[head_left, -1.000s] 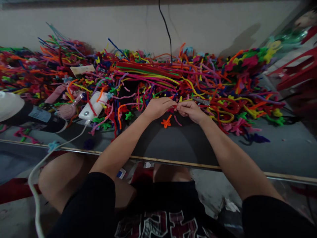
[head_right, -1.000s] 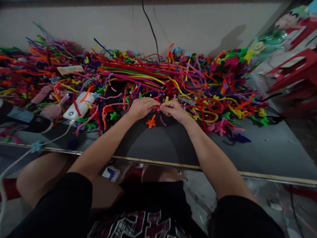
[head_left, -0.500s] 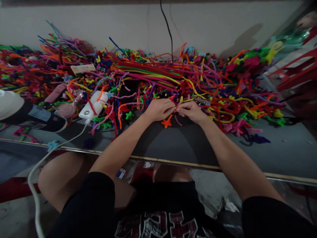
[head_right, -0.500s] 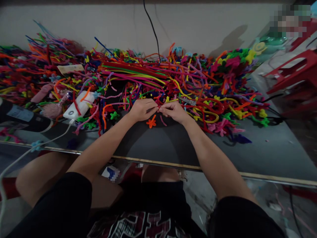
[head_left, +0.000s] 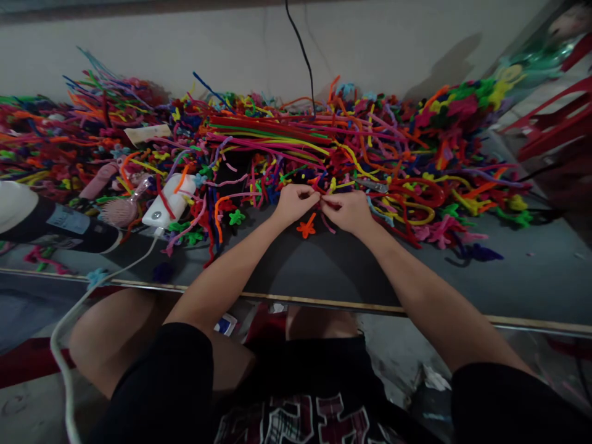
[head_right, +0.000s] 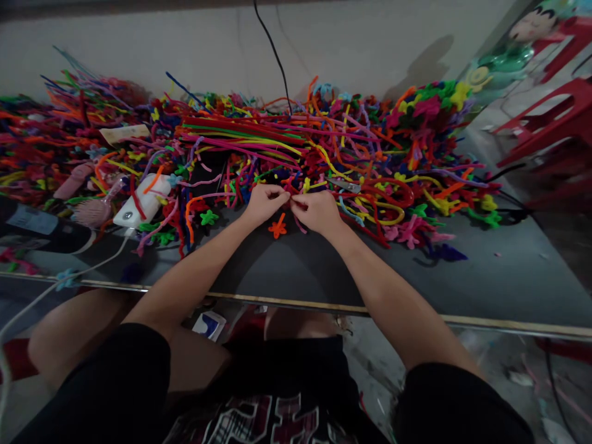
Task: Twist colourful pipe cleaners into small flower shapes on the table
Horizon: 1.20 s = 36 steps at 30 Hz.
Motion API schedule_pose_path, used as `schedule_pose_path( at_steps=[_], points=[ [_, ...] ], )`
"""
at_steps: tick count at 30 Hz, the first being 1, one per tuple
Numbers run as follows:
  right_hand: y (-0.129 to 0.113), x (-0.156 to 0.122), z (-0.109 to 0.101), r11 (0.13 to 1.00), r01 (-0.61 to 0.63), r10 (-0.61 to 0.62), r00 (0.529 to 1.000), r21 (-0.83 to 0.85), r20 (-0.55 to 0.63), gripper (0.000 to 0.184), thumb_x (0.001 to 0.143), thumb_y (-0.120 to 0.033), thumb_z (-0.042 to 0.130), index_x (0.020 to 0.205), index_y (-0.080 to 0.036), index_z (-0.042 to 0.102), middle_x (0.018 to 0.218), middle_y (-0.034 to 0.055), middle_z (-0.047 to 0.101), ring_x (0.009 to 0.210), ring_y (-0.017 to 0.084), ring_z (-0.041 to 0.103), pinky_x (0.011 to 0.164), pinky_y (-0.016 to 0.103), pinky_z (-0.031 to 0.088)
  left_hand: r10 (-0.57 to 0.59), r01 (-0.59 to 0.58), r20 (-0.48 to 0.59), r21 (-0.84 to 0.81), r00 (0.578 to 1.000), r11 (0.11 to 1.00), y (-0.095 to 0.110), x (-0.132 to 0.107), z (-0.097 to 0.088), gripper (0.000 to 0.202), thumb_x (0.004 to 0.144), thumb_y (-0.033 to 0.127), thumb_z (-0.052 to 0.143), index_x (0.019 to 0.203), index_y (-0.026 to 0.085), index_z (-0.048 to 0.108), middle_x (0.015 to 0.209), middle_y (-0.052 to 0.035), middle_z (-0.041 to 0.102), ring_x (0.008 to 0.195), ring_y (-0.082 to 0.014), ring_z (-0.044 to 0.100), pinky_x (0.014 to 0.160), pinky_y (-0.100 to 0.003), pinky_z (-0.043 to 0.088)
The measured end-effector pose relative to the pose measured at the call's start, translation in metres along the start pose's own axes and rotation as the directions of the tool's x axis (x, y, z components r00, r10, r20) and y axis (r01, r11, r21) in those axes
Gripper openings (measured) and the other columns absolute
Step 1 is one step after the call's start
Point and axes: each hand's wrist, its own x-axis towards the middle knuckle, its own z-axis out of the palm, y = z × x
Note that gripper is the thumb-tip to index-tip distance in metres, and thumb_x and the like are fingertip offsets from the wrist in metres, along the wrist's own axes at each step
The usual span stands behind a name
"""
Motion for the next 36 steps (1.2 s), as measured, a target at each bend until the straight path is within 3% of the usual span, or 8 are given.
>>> schedule_pose_path(
  at_steps=[9,12,16,21,27,36],
  points=[
    [0.002,0.004,-0.001,0.935,-0.186,0.199,0.98,0.302,-0.014,0.026,0.081,-0.037,0.059,0.069,-0.017,0.071,0.051,-0.0012,0.055,0.048,0.01,0.043,0.05,0.026,0.031,0.064,-0.055,0.024,-0.285,0.998,0.957,-0.015,0.006,-0.001,0.033,0.083,0.048,0.062,0.083,0.015,0.063,0.069,-0.0007,0.064,0.055,-0.0069,0.052,0.054,-0.022,0.045],
    [0.006,0.007,-0.001,0.864,-0.248,0.244,0.967,0.438,0.065,0.031,0.079,-0.044,0.062,0.066,-0.016,0.068,0.047,-0.003,0.048,0.044,0.008,0.036,0.047,0.026,0.027,0.096,-0.078,0.051,-0.277,0.994,0.958,-0.02,0.007,-0.001,0.039,0.087,0.052,0.056,0.093,0.014,0.063,0.076,-0.0034,0.066,0.062,-0.0084,0.057,0.06,-0.023,0.048],
    [0.009,0.01,-0.004,0.708,-0.318,0.2,0.947,0.63,0.253,0.035,0.074,-0.052,0.067,0.066,-0.018,0.065,0.046,-0.0054,0.044,0.042,0.006,0.034,0.045,0.025,0.025,0.197,-0.173,0.091,-0.219,0.976,0.96,-0.022,0.009,-0.002,0.04,0.09,0.048,0.053,0.108,0.014,0.061,0.094,-0.0083,0.069,0.078,-0.0104,0.064,0.069,-0.023,0.051],
    [0.01,0.009,-0.005,0.614,-0.382,0.167,0.918,0.691,0.36,0.038,0.075,-0.054,0.068,0.069,-0.017,0.064,0.044,-0.007,0.041,0.042,0.005,0.03,0.044,0.024,0.02,0.219,-0.167,0.185,-0.262,0.958,0.951,-0.018,0.009,-0.006,0.032,0.089,0.043,0.058,0.096,0.014,0.069,0.083,-0.0059,0.07,0.073,-0.0106,0.064,0.069,-0.025,0.051],
    [0.01,0.009,-0.004,0.565,-0.412,0.186,0.908,0.715,0.376,0.037,0.075,-0.052,0.07,0.071,-0.016,0.065,0.045,-0.0072,0.04,0.042,0.004,0.029,0.044,0.024,0.017,0.159,-0.109,0.165,-0.278,0.973,0.954,-0.016,0.009,-0.009,0.028,0.084,0.04,0.065,0.09,0.014,0.071,0.083,-0.0052,0.071,0.073,-0.0103,0.063,0.071,-0.025,0.05],
    [0.011,0.009,-0.003,0.504,-0.45,0.224,0.892,0.737,0.392,0.036,0.072,-0.051,0.072,0.072,-0.015,0.067,0.045,-0.0071,0.04,0.041,0.004,0.028,0.044,0.024,0.014,0.165,-0.069,0.193,-0.423,0.967,0.904,-0.021,0.011,-0.006,0.032,0.078,0.044,0.07,0.09,0.014,0.069,0.076,-0.0027,0.068,0.07,-0.0105,0.062,0.072,-0.026,0.048]
  ],
)
